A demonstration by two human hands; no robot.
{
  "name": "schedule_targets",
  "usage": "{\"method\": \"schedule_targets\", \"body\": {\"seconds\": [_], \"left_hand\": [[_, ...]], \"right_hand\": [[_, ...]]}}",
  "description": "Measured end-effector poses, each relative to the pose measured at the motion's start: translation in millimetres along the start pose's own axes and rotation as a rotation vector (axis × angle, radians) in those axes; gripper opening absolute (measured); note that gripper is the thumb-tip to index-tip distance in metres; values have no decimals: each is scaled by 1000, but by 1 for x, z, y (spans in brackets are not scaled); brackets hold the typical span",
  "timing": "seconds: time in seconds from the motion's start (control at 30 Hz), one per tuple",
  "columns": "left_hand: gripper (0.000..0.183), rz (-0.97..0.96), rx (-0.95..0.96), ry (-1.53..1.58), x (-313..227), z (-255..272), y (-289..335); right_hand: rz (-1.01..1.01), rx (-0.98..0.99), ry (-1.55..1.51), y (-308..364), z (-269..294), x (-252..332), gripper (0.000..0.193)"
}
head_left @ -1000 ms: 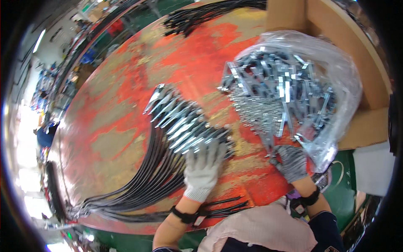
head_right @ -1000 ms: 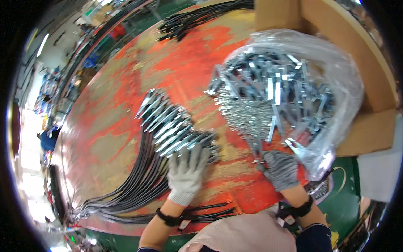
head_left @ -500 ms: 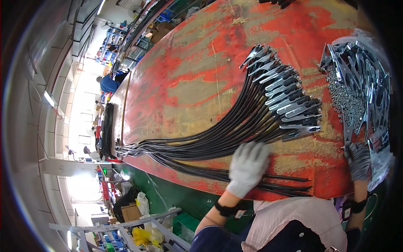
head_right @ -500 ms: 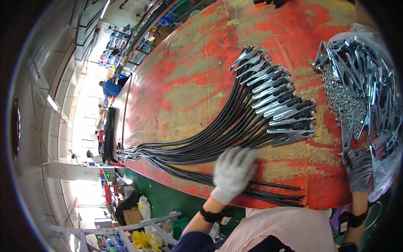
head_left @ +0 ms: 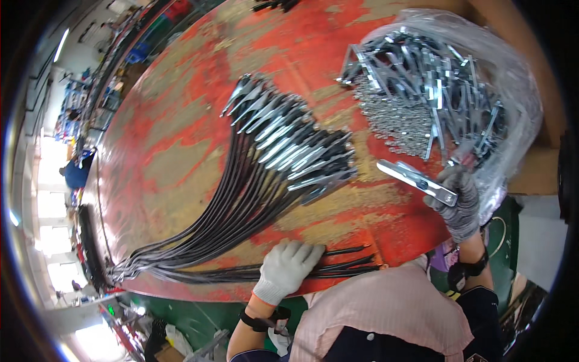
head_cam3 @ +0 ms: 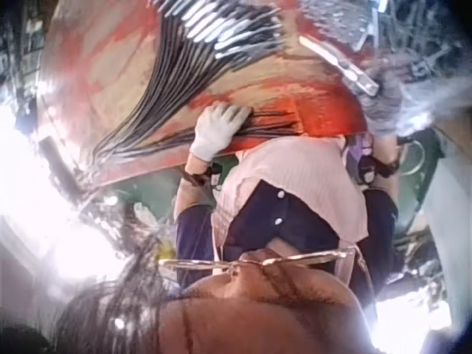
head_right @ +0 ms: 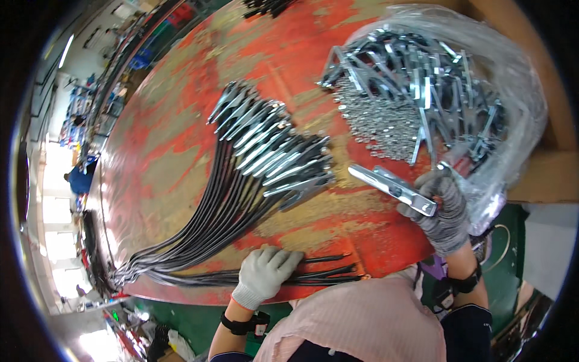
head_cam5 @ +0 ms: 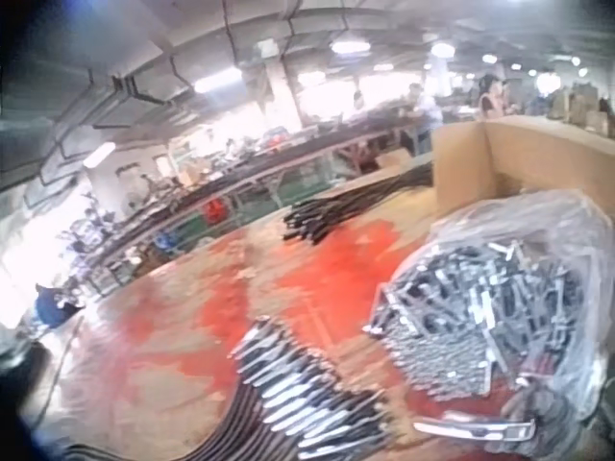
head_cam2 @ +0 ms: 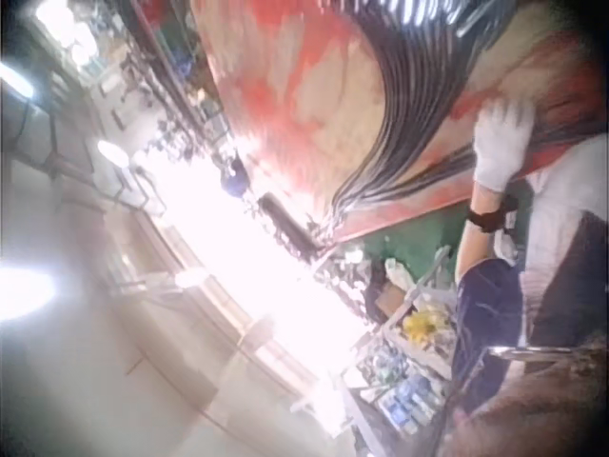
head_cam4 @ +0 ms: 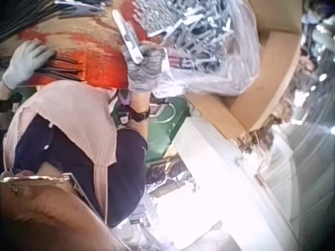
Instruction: Assembling alligator clip cables by attaching clips to wires and securing with screws.
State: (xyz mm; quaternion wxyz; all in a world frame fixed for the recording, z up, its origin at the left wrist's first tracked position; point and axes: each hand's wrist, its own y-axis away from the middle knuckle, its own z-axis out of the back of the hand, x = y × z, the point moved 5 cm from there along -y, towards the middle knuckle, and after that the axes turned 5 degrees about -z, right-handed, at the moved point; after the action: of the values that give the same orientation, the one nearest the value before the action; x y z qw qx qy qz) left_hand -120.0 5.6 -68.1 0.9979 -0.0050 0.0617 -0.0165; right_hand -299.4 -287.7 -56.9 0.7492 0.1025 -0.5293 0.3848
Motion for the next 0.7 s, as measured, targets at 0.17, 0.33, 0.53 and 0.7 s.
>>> {"method": "schedule_targets", "body": {"seconds": [0.17,0.33,0.53,0.7], "left_hand": [[21,-51,174,-4,-16,-14,-38],[20,417,55,470,5,-2,-27],[26,389,-166,636,14,25,-30],[25,400,-124,610,-1,62,-48]], "right_hand": [[-226,-200,-272,19,16,-20,57],[-512,-211,-763,31,22,-49,55],[-620,-1,-1124,33,-3,-43,51],[-394,234,-1026,23,-10,-17,39]]}}
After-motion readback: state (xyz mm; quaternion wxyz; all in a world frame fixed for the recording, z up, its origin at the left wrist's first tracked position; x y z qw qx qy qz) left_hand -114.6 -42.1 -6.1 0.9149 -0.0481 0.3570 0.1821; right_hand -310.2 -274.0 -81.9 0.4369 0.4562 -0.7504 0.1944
